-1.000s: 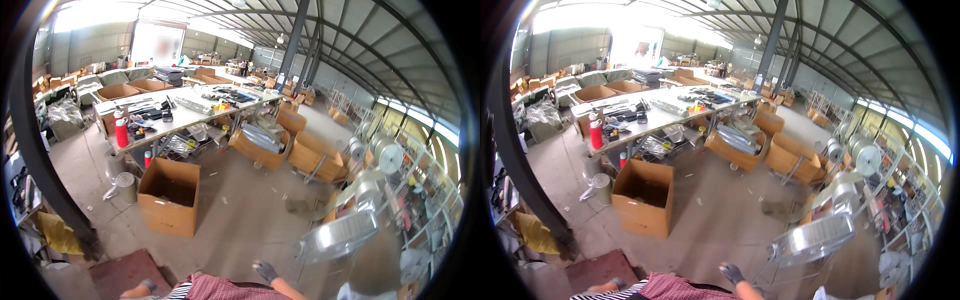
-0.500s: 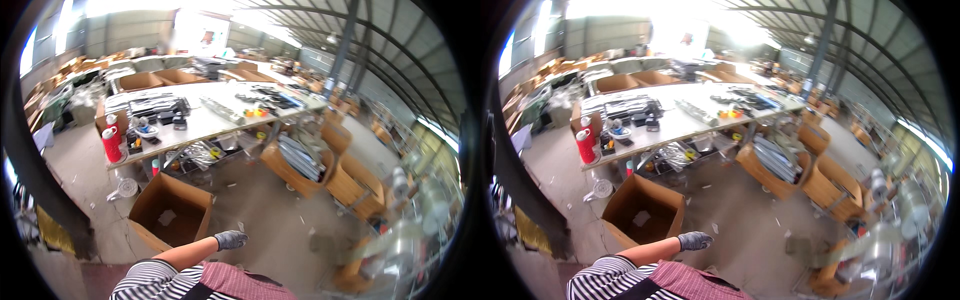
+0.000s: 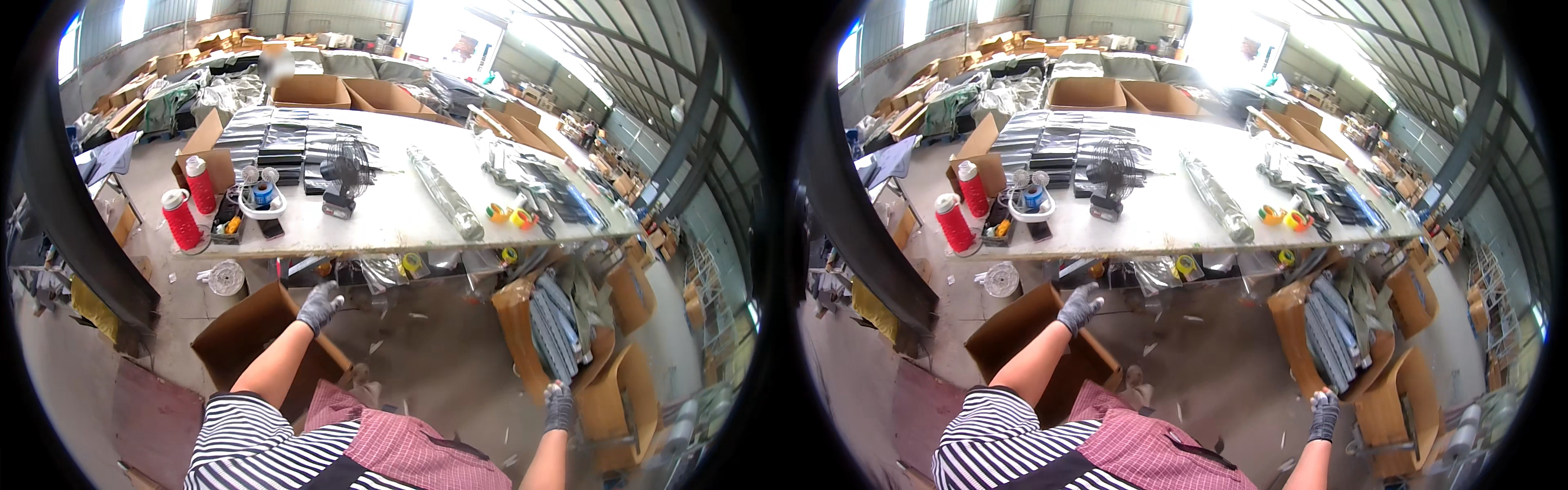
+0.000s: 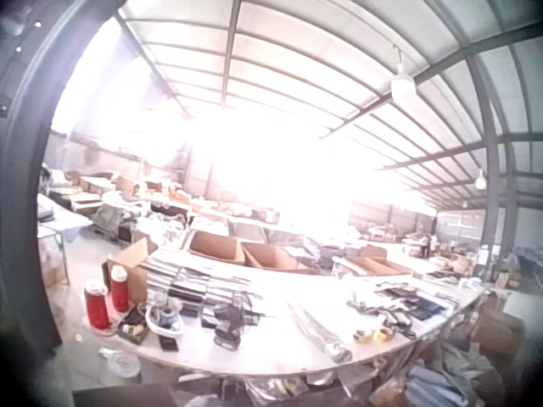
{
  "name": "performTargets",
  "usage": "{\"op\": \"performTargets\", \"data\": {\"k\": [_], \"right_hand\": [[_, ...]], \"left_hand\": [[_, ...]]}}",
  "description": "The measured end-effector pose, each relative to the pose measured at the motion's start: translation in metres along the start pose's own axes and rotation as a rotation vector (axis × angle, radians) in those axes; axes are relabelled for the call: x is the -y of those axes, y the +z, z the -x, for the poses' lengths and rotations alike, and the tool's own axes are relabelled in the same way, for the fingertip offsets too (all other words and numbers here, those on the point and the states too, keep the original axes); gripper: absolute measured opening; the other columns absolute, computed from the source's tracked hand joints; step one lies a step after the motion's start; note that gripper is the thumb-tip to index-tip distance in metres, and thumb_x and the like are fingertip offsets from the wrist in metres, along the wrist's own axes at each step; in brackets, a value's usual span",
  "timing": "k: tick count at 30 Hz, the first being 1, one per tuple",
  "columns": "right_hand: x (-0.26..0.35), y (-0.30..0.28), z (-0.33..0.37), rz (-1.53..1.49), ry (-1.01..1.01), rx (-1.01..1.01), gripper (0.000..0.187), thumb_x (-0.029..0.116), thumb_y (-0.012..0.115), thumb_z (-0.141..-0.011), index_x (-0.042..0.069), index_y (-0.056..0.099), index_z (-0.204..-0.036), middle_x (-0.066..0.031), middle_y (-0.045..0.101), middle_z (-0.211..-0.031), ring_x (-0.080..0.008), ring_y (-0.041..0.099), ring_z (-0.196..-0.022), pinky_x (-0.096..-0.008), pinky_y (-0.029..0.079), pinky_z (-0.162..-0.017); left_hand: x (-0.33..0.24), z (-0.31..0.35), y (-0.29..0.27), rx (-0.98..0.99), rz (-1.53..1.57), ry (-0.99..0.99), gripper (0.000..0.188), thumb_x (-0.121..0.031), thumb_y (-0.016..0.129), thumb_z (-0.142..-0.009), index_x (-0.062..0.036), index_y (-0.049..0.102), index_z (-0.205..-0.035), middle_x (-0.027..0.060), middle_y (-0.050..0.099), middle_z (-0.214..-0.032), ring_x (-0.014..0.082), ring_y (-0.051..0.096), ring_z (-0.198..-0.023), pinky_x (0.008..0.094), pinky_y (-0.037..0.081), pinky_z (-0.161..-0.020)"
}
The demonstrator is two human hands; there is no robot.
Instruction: The person prepares and packs industrial components by placing long metal parts into protective silver sleeves, sealing them with tape, and applying shipping labels before placing the finished items into a cardboard box. The person also moves a large pedestal fan out of the workspace.
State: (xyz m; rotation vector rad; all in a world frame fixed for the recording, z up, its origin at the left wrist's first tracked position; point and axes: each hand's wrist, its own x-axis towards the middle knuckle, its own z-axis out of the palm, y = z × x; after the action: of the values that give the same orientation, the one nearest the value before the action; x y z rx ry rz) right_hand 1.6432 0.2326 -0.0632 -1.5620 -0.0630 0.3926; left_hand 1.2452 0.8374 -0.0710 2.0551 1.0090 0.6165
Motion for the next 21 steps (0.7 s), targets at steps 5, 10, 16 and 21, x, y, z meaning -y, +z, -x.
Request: {"op": "performTargets", "data": {"k": [5, 10, 16, 21], "right_hand": [[0.014, 0.118, -0.072, 0.629, -0.362, 0.228, 0.015, 0.016, 0.066, -0.086, 0.009, 0.063, -0.099, -0.0067, 0.062, -0.083, -0.0175, 0.060, -0.077, -0.0322, 0.051, -0.071], [0.012, 0.194, -0.124, 0.977, -0.102, 0.482, 0.026, 0.024, 0.065, -0.088, 0.006, 0.062, -0.106, -0.0113, 0.065, -0.089, -0.0197, 0.062, -0.085, -0.0341, 0.050, -0.078], [0.026, 0.242, -0.254, 0.951, 0.171, 0.414, 0.027, 0.025, 0.062, -0.090, 0.007, 0.061, -0.110, -0.0087, 0.064, -0.091, -0.0172, 0.061, -0.084, -0.0315, 0.050, -0.074], [0.026, 0.263, -0.354, 0.934, 0.196, 0.512, 0.027, 0.025, 0.060, -0.093, 0.007, 0.060, -0.113, -0.0065, 0.064, -0.092, -0.0150, 0.061, -0.083, -0.0293, 0.049, -0.072]], "left_hand": [[-0.019, -0.214, 0.054, -0.311, -0.092, -0.068, 0.084, -0.037, 0.076, -0.076, -0.0039, 0.036, -0.142, 0.0245, 0.032, -0.148, 0.0394, 0.028, -0.138, 0.0422, 0.029, -0.114], [0.009, -0.350, 0.069, -0.447, -0.474, -0.171, 0.090, -0.050, 0.070, -0.076, -0.0112, 0.031, -0.148, 0.0168, 0.027, -0.154, 0.0369, 0.018, -0.143, 0.0464, 0.012, -0.119], [0.009, -0.421, 0.101, -0.607, -0.373, -0.263, 0.062, -0.036, 0.048, -0.094, -0.0111, 0.030, -0.148, 0.0114, 0.029, -0.154, 0.0287, 0.022, -0.143, 0.0437, 0.012, -0.119], [0.032, -0.417, 0.094, -0.779, -0.568, -0.098, 0.057, -0.030, 0.048, -0.095, -0.0058, 0.034, -0.145, 0.0135, 0.037, -0.148, 0.0283, 0.033, -0.137, 0.0411, 0.024, -0.115]]}}
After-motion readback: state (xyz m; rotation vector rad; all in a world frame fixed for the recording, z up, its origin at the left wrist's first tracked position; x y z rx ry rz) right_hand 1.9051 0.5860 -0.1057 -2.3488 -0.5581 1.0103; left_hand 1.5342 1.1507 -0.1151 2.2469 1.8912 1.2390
